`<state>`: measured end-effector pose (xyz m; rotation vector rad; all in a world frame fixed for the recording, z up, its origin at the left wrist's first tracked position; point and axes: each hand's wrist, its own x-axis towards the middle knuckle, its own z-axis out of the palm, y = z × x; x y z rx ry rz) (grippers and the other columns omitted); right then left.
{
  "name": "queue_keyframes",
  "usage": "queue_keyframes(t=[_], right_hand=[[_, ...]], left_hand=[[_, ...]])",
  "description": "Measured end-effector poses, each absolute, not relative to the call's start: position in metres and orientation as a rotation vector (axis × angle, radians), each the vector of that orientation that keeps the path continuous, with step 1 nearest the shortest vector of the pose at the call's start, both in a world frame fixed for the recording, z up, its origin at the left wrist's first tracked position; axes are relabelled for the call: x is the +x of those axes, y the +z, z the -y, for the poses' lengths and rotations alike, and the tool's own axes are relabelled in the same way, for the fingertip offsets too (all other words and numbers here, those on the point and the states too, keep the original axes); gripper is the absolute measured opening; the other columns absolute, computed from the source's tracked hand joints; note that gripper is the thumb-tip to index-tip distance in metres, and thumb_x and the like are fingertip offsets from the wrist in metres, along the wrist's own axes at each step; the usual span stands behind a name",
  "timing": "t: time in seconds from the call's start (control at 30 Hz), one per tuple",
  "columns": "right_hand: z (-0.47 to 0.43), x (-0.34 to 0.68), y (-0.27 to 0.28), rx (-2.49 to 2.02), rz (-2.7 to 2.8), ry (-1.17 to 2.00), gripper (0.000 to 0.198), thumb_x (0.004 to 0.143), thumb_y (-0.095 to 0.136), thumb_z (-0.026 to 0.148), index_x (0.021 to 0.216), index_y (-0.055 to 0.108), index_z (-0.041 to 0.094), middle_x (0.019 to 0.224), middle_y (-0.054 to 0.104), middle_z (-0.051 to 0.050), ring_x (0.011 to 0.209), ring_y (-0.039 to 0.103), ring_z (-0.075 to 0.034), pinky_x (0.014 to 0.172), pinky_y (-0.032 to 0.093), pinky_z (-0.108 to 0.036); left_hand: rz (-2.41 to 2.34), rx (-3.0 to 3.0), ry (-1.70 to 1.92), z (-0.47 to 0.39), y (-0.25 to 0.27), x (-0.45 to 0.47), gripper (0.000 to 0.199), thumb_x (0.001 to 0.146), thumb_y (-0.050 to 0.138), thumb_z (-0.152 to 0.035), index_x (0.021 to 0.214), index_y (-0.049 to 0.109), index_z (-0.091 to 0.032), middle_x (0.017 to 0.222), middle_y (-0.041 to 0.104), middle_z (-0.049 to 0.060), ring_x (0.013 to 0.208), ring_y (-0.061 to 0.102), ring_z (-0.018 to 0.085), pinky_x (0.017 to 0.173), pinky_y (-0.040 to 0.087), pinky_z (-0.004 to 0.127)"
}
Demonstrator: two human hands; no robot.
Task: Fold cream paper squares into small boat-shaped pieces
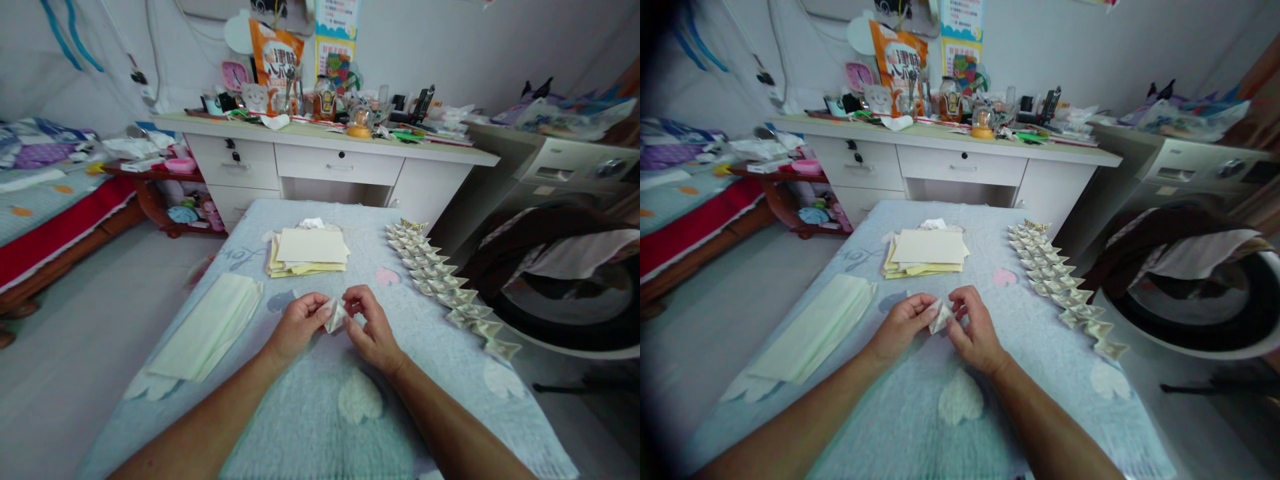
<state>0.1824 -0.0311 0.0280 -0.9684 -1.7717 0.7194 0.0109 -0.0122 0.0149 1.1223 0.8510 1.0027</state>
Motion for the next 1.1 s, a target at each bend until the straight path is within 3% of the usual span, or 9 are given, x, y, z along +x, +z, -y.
queue_keyframes(t=[0.1,0.23,0.5,0.7,0.9,1.1], right_hand=[[0.028,0.183,0.025,-1.074,1.687,0.915,0.015,0.087,0.053,0.03,0.096,0.054,0.018,0.08,0.053,-0.001,0.071,0.05,-0.014,0.065,0.043,-0.026],[0.026,0.182,0.021,-1.112,1.697,1.107,0.026,0.089,0.053,0.039,0.077,0.056,0.016,0.064,0.051,0.002,0.059,0.045,-0.011,0.057,0.037,-0.022],[0.025,0.181,0.019,-1.089,1.583,1.068,0.031,0.086,0.059,0.044,0.071,0.054,0.017,0.062,0.047,0.003,0.059,0.042,-0.01,0.057,0.034,-0.022],[0.027,0.182,0.024,-0.992,1.546,1.209,0.027,0.085,0.059,0.044,0.082,0.057,0.018,0.069,0.054,0.001,0.064,0.048,-0.012,0.061,0.038,-0.023],[0.027,0.182,0.028,-1.083,1.631,1.099,0.028,0.089,0.054,0.04,0.073,0.058,0.017,0.064,0.049,0.002,0.061,0.044,-0.011,0.058,0.035,-0.022],[0.024,0.184,0.028,-1.118,1.667,1.002,0.026,0.088,0.054,0.037,0.072,0.059,0.017,0.065,0.052,0.001,0.062,0.046,-0.012,0.058,0.036,-0.023]], left_hand=[[-0.882,1.203,1.007,0.013,0.014,0.01,0.019,0.078,0.068,-0.029,0.089,0.064,-0.013,0.074,0.063,0.001,0.065,0.056,0.01,0.062,0.043,0.022],[-0.906,1.293,1.035,0.013,0.014,0.009,0.018,0.078,0.068,-0.027,0.089,0.064,-0.013,0.078,0.065,0.002,0.071,0.058,0.012,0.067,0.044,0.023],[-0.891,1.286,0.946,0.016,0.015,0.012,0.026,0.075,0.071,-0.034,0.088,0.063,-0.013,0.073,0.061,-0.001,0.067,0.054,0.012,0.063,0.041,0.021],[-0.97,1.379,0.925,0.014,0.007,0.01,0.022,0.076,0.068,-0.034,0.082,0.062,-0.014,0.067,0.056,-0.002,0.062,0.05,0.011,0.058,0.037,0.021],[-1.06,1.57,0.86,0.017,0.008,0.01,0.016,0.076,0.065,-0.03,0.074,0.06,-0.015,0.059,0.045,-0.006,0.055,0.041,0.009,0.052,0.029,0.02],[-1.058,1.585,0.857,0.019,0.013,0.011,0.019,0.077,0.065,-0.033,0.082,0.062,-0.015,0.06,0.047,-0.005,0.055,0.043,0.009,0.052,0.031,0.02]])
